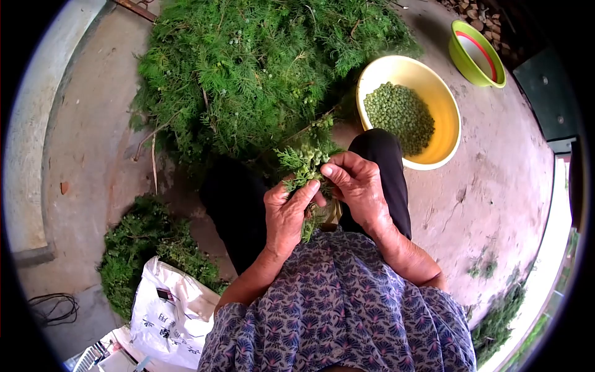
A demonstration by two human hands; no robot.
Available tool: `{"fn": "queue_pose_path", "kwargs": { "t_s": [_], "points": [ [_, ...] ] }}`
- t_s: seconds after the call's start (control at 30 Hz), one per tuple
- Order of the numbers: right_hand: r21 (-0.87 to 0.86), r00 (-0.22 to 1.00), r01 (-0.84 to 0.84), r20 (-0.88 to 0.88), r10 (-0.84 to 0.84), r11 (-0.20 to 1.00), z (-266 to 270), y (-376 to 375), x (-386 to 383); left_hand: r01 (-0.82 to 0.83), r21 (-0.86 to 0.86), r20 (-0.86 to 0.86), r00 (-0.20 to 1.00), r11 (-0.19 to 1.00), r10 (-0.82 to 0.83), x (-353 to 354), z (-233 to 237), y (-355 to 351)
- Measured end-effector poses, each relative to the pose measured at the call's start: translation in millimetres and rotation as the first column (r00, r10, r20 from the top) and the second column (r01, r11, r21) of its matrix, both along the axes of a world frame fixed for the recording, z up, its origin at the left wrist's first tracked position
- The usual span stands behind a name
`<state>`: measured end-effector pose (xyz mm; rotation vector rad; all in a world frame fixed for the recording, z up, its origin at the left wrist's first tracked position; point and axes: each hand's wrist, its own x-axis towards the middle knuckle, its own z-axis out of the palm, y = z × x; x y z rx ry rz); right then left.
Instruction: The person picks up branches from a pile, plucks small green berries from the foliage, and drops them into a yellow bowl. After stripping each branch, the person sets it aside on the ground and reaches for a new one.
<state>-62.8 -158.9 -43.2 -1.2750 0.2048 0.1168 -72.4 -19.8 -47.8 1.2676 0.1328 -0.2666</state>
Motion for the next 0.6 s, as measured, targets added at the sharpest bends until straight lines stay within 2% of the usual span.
{"fn": "queue_pose_path", "kwargs": {
  "t_s": [0.03, 0.1, 0.17, 0.2, 0.3, 0.37, 0.43, 0.47, 0.5, 0.57, 0.6],
  "points": [
    [0.153, 0.993, -0.003, -0.117, 0.021, 0.988, 1.2, -1.0, 0.8, 0.002, -0.047, -0.017, 1.0, 0.999, -0.002, 0.3, -0.4, 0.3],
    [0.379, 0.982, 0.089, -0.19, -0.016, 0.921, -1.4, -5.8, 1.5, 0.003, -0.082, -0.005, 1.0, 0.997, -0.003, 1.5, 5.6, -0.3],
    [0.523, 0.989, 0.13, -0.126, -0.075, 0.842, -8.5, -21.8, 6.0, 0.001, -0.128, -0.017, 1.0, 0.992, -0.003, 1.4, 7.3, 3.1],
    [0.522, 0.999, 0.047, -0.021, -0.043, 0.851, -19.5, -34.4, 9.0, 0.039, -0.02, 0.03, 0.999, 0.999, -0.038, 1.7, 6.8, 5.2],
    [0.558, 0.993, 0.119, -0.074, -0.093, 0.821, 8.0, -38.4, 10.3, 0.079, 0.062, -0.06, 0.995, 0.995, -0.076, 2.5, 7.9, 5.7],
    [0.567, 0.984, 0.179, -0.112, -0.14, 0.804, 20.2, -35.9, 11.0, 0.135, 0.051, -0.06, 0.99, 0.99, -0.131, 2.4, 4.9, 5.1],
    [0.626, 0.998, 0.019, 0.033, -0.051, 0.78, 13.4, -37.6, 10.3, 0.11, 0.229, 0.135, 0.98, 0.967, -0.144, 2.0, 8.5, -3.4],
    [0.542, 0.999, -0.004, 0.04, -0.022, 0.84, 7.2, -36.4, 6.7, 0.145, 0.086, -0.063, 0.988, 0.986, -0.14, 4.6, 12.6, -2.2],
    [0.419, 0.999, -0.032, 0.052, 0.012, 0.907, 7.7, -34.6, 3.0, 0.147, 0.087, -0.063, 0.988, 0.985, -0.142, 4.1, 11.1, -1.8],
    [0.053, 0.99, -0.022, 0.143, 0.014, 0.998, 9.3, -24.2, 0.6, 0.116, 0.162, -0.025, 0.993, 0.98, -0.113, 1.5, 3.6, -0.4],
    [-0.104, 0.957, -0.019, 0.285, 0.049, 0.994, 10.2, -21.5, 2.5, 0.077, 0.155, -0.056, 0.996, 0.985, -0.069, 0.3, 0.2, -1.3]
  ]
}}
